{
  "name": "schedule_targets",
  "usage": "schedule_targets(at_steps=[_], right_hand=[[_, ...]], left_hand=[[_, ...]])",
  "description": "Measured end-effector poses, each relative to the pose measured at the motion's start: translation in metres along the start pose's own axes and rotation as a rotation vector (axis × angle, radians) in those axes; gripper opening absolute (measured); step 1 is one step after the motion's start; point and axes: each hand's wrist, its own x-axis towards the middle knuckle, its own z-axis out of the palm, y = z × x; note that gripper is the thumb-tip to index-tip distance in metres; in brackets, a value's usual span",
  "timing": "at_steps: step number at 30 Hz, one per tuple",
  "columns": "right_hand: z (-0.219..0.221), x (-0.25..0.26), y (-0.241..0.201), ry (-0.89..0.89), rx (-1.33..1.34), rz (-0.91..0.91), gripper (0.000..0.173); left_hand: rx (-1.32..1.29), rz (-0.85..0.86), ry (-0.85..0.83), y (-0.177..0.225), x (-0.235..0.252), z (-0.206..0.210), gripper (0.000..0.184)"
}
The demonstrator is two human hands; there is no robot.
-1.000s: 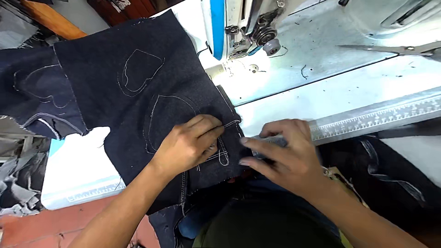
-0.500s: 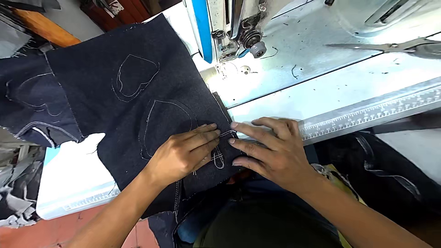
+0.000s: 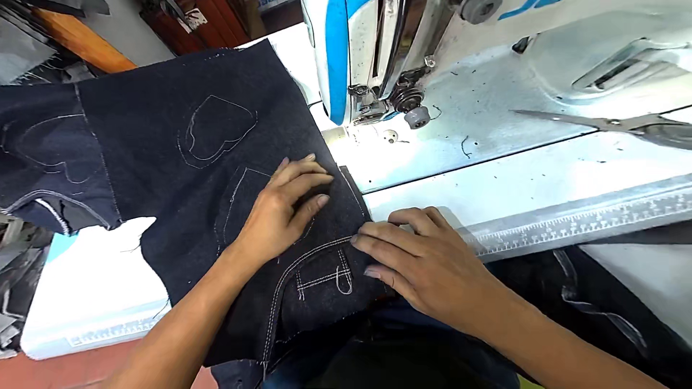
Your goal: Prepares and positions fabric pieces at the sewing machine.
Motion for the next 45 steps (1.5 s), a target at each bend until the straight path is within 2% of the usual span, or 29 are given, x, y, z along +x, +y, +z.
schedule_targets(at_steps=[4,8,14,18,20,21,23,25,29,33,35,45], right_hand=[[-0.011,-0.008,0.011,-0.005,-0.021,0.073,0.031],[-0.011,-0.007,0.013,-0.017,-0.05,0.141,0.037],[-0.005,0.016,0.013,-0.033,-0.05,0.165,0.045],[-0.006,0.02,0.013,-0.041,-0.058,0.161,0.047],[-0.009,0.022,0.015,-0.057,-0.058,0.151,0.048],[-0.01,0.023,0.016,-0.06,-0.057,0.15,0.049],[-0.012,0.024,0.021,-0.071,-0.045,0.151,0.049],[-0.014,0.031,0.032,-0.09,-0.019,0.13,0.051],[-0.016,0.055,0.061,-0.112,0.029,0.053,0.05],[-0.012,0.056,0.071,-0.027,0.042,-0.003,0.034],[-0.011,0.054,0.069,-0.002,0.022,-0.017,0.032],[-0.011,0.055,0.069,-0.006,0.008,0.077,0.039]], left_hand=[[0.057,-0.056,0.001,0.014,0.02,0.019,0.036],[0.075,-0.082,-0.024,0.001,0.043,0.016,0.039],[0.148,0.021,-0.081,-0.025,0.069,0.004,0.038],[0.344,0.007,-0.03,-0.012,0.067,0.003,0.039],[0.394,0.12,0.054,0.013,0.038,-0.006,0.025],[0.312,0.228,0.065,0.021,0.017,-0.01,0.019],[0.014,0.401,-0.029,0.017,-0.017,-0.007,0.024],[-0.117,0.479,-0.136,0.004,-0.026,-0.002,0.033],[0.016,0.538,-0.18,-0.009,-0.003,-0.005,0.038],[0.151,0.54,-0.175,-0.015,0.015,-0.006,0.039],[0.184,0.532,-0.168,-0.02,0.023,-0.006,0.044],[0.294,0.534,-0.138,-0.056,0.069,-0.016,0.053]])
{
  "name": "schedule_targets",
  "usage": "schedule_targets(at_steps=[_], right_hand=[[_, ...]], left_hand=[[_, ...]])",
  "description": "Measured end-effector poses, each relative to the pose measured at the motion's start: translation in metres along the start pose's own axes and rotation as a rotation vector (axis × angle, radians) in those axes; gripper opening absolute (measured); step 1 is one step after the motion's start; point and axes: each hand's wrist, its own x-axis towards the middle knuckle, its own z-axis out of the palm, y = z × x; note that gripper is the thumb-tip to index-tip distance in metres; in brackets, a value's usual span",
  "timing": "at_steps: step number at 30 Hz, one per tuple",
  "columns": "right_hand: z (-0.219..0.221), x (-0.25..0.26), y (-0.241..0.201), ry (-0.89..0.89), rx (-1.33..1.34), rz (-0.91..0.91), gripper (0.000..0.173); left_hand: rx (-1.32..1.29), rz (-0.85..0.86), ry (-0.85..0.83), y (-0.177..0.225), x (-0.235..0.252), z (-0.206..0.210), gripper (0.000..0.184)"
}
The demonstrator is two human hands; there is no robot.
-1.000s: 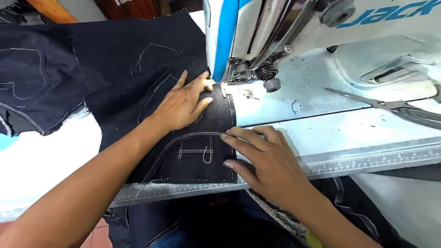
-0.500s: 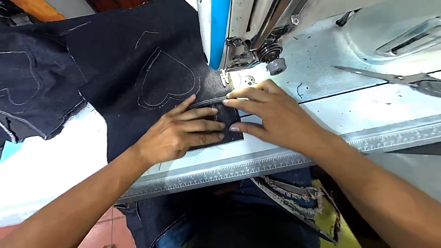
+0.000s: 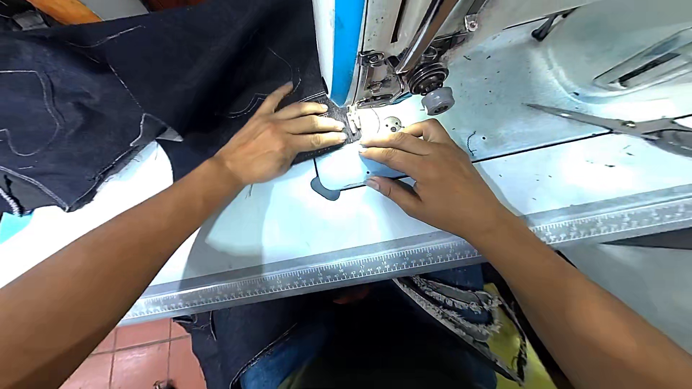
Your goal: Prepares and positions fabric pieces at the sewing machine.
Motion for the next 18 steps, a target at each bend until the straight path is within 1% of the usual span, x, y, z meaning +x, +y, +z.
schedule_targets(at_steps=[2,4,6,8,9,10,11,12,13,14,16,18], right_hand=[[0.0,-0.001,0.001,0.026,0.021,-0.006,0.035],[0.001,-0.001,0.001,0.048,0.041,-0.01,0.031],[0.001,0.0,0.001,0.058,0.057,-0.005,0.029],[0.0,0.001,0.002,0.052,0.058,-0.015,0.029],[0.0,0.0,0.002,0.049,0.06,-0.02,0.028],[0.0,0.0,0.002,0.052,0.061,-0.027,0.027],[-0.001,-0.001,0.003,0.059,0.064,-0.035,0.026],[-0.001,-0.002,0.003,0.071,0.076,-0.039,0.025],[-0.001,-0.003,0.004,0.086,0.09,-0.04,0.024],[-0.001,-0.004,0.004,0.102,0.103,-0.039,0.023],[-0.001,-0.005,0.005,0.119,0.113,-0.028,0.022],[0.001,-0.002,0.005,0.116,0.104,-0.038,0.024]], left_hand=[[0.042,0.005,-0.027,-0.005,0.005,-0.003,0.055],[0.101,0.051,-0.142,-0.006,0.011,-0.018,0.059],[0.154,0.19,-0.297,-0.018,0.023,-0.044,0.056],[0.207,0.364,-0.405,-0.044,0.033,-0.068,0.042],[0.214,0.422,-0.443,-0.06,0.031,-0.073,0.055],[0.204,0.45,-0.47,-0.074,0.024,-0.072,0.072],[0.186,0.444,-0.477,-0.082,0.012,-0.067,0.085],[0.153,0.408,-0.45,-0.082,-0.003,-0.058,0.091],[0.094,0.342,-0.395,-0.073,-0.019,-0.046,0.092],[0.034,0.234,-0.331,-0.056,-0.033,-0.035,0.09],[-0.033,-0.05,-0.203,0.002,-0.048,-0.021,0.083],[-0.016,-0.367,-0.103,0.074,-0.051,-0.01,0.074]])
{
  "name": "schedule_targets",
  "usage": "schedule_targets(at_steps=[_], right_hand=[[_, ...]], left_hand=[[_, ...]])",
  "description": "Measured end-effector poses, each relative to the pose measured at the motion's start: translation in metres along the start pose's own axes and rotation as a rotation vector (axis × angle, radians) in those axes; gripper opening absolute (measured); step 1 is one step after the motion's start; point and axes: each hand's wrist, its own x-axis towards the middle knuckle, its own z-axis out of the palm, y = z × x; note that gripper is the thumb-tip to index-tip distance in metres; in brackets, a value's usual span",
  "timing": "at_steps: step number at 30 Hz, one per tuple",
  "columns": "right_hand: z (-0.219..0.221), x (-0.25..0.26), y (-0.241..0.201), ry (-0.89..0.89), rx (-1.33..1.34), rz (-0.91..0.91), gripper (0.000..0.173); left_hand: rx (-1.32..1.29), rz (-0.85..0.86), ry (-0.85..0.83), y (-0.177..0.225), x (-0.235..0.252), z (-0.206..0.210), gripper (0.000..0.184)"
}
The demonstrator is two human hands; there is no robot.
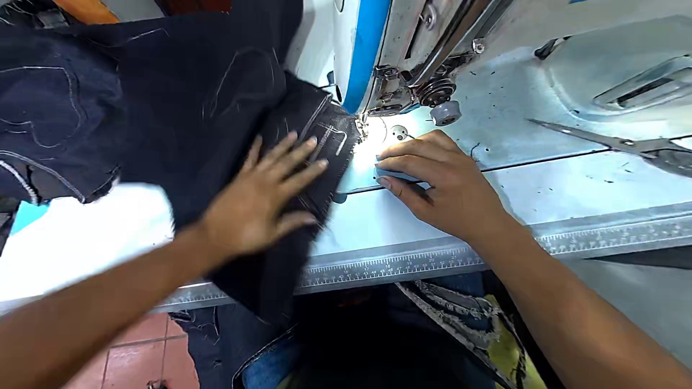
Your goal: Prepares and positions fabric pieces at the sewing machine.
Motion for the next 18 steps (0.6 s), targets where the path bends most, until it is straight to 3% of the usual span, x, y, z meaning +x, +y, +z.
schedule_targets(at_steps=[3,6,12,18], right_hand=[[0.0,0.002,-0.004,-0.073,-0.031,-0.106,0.029],[-0.005,-0.007,-0.011,-0.153,-0.039,-0.204,0.032],[-0.023,-0.036,-0.019,-0.268,-0.062,-0.283,0.03],[-0.024,-0.045,-0.02,-0.243,-0.079,-0.346,0.032]], left_hand=[[-0.055,-0.3,0.139,0.079,-0.019,0.02,0.053],[-0.176,-0.364,0.287,0.113,-0.021,0.033,0.032],[-0.098,-0.304,0.279,0.105,-0.005,0.016,0.025],[-0.018,-0.235,0.298,0.088,0.012,0.013,0.021]])
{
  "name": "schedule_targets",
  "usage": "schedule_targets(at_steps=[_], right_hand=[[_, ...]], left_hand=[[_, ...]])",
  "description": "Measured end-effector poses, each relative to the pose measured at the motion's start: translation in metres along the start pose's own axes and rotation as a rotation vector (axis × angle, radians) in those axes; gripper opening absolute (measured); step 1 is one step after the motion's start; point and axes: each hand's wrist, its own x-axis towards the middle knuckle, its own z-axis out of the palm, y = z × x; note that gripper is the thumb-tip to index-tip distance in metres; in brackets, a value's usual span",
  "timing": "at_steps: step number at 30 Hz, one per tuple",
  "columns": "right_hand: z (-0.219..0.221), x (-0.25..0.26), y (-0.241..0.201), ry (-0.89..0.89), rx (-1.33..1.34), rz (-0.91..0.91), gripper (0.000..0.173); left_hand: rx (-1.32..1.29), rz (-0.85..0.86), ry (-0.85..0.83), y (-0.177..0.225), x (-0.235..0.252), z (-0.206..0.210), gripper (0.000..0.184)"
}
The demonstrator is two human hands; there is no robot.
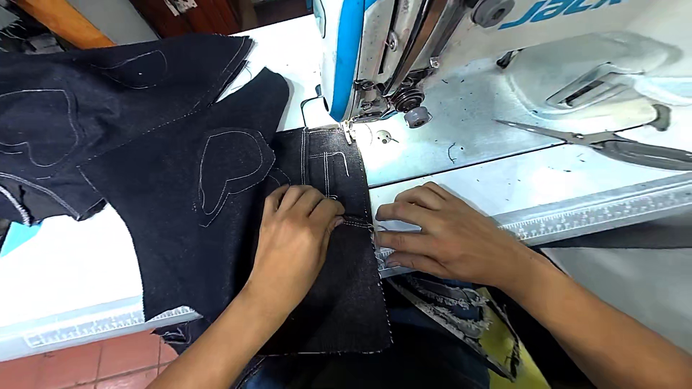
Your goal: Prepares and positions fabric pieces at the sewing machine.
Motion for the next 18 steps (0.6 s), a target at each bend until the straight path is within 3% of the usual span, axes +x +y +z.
schedule_targets(at_steps=[3,9,11,18], right_hand=[[0.001,-0.002,-0.002,0.017,-0.015,-0.008,0.031],[0.005,-0.007,-0.004,0.013,0.006,0.062,0.032],[0.004,-0.004,0.002,0.001,-0.024,0.082,0.036],[-0.01,0.024,0.054,-0.094,-0.002,-0.017,0.046]], left_hand=[[-0.026,0.092,0.063,0.005,-0.006,0.005,0.02],[0.041,0.115,-0.073,0.005,-0.029,0.012,0.044],[0.062,0.112,-0.064,0.001,-0.023,0.016,0.056],[0.076,0.127,-0.072,-0.023,0.013,0.023,0.067]])
